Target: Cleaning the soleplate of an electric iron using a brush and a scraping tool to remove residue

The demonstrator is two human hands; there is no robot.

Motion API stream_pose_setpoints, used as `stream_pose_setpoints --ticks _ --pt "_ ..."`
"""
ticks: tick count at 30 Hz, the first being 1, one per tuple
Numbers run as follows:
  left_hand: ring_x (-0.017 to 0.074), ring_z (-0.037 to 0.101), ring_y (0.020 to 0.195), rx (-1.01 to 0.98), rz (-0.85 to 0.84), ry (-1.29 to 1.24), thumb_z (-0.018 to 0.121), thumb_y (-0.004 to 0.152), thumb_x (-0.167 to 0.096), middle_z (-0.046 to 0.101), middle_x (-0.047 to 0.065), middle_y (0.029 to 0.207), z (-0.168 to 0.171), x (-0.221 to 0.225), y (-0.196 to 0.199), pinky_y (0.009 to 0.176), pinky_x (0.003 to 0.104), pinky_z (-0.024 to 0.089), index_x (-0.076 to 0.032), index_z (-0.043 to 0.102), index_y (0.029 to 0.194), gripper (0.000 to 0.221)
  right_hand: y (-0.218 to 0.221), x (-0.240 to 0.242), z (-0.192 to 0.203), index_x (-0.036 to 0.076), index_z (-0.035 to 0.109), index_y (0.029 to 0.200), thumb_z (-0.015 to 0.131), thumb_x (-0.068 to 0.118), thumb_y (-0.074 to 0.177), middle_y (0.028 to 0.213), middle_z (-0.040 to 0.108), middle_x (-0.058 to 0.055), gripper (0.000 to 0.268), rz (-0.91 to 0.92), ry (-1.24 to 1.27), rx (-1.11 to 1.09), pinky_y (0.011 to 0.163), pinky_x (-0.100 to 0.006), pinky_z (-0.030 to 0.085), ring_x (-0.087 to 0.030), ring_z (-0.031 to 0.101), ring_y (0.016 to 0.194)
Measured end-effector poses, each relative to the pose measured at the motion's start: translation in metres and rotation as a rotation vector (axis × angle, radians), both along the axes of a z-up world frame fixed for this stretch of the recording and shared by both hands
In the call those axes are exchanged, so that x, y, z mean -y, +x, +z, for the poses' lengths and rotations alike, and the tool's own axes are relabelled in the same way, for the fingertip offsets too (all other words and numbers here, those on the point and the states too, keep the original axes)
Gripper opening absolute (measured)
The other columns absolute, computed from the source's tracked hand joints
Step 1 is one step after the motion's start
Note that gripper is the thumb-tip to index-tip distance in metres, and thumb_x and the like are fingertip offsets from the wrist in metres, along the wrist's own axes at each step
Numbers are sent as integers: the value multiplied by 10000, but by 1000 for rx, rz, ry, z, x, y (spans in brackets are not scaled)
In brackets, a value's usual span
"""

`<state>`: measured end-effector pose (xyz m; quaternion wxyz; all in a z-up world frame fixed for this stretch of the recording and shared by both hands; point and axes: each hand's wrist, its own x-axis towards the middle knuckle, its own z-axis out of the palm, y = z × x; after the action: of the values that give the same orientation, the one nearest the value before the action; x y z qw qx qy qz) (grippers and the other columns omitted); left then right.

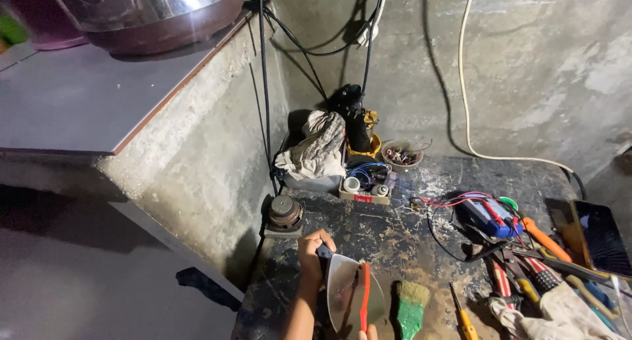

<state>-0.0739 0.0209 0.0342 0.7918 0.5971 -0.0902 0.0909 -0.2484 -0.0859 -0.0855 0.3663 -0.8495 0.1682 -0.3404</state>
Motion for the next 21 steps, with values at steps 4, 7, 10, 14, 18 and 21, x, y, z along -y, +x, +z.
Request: stream_pose_setpoints --ticks 4,7,10,14,18,21 --pt "211 492 514 29 -27 -11 439 724 -314 590 118 546 4 0 5 509 373 342 -17 590 559 372 4 2 2 193 540 799 316 425 1013 641 465 -85 387 38 -59 47 569 -371 402 -317 510 606" --pt "187 508 521 55 -6 68 431 746 -346 613 87 552 -13 -1 17 514 354 347 -45 628 572 399 -1 2 1 184 533 790 315 402 1020 659 464 -83 385 71 -93 53 583 -368 410 -315 512 631" --pt "164 506 534 32 20 78 442 737 -320 614 66 553 -6 0 17 535 333 341 -57 640 570 369 -15 -8 -14 223 527 821 326 461 1005 579 473 -79 361 60 23 -127 504 -396 370 -331 512 509" --pt "161 453 530 -61 6 30 448 692 -268 569 74 536 8 7 16 521 341 298 -31 611 551 320 -41 -58 4 263 566 810 341 514 1003 445 294 -8 388 21 72 -221 407 -321 219 -170 314 295" --pt "177 469 541 -45 8 -37 463 680 -273 592 89 558 -17 0 29 542 350 313 -28 613 563 311 -9 -7 -34 222 544 945 401 470 994 628 614 -153 291 64 144 -256 509 -514 388 -462 590 560" --pt "165 464 533 -49 8 14 464 692 -274 581 67 546 -15 3 36 527 345 310 -29 627 565 321 -29 -32 -17 232 530 895 342 475 1002 501 497 -18 326 86 154 -299 426 -374 385 -234 516 375"
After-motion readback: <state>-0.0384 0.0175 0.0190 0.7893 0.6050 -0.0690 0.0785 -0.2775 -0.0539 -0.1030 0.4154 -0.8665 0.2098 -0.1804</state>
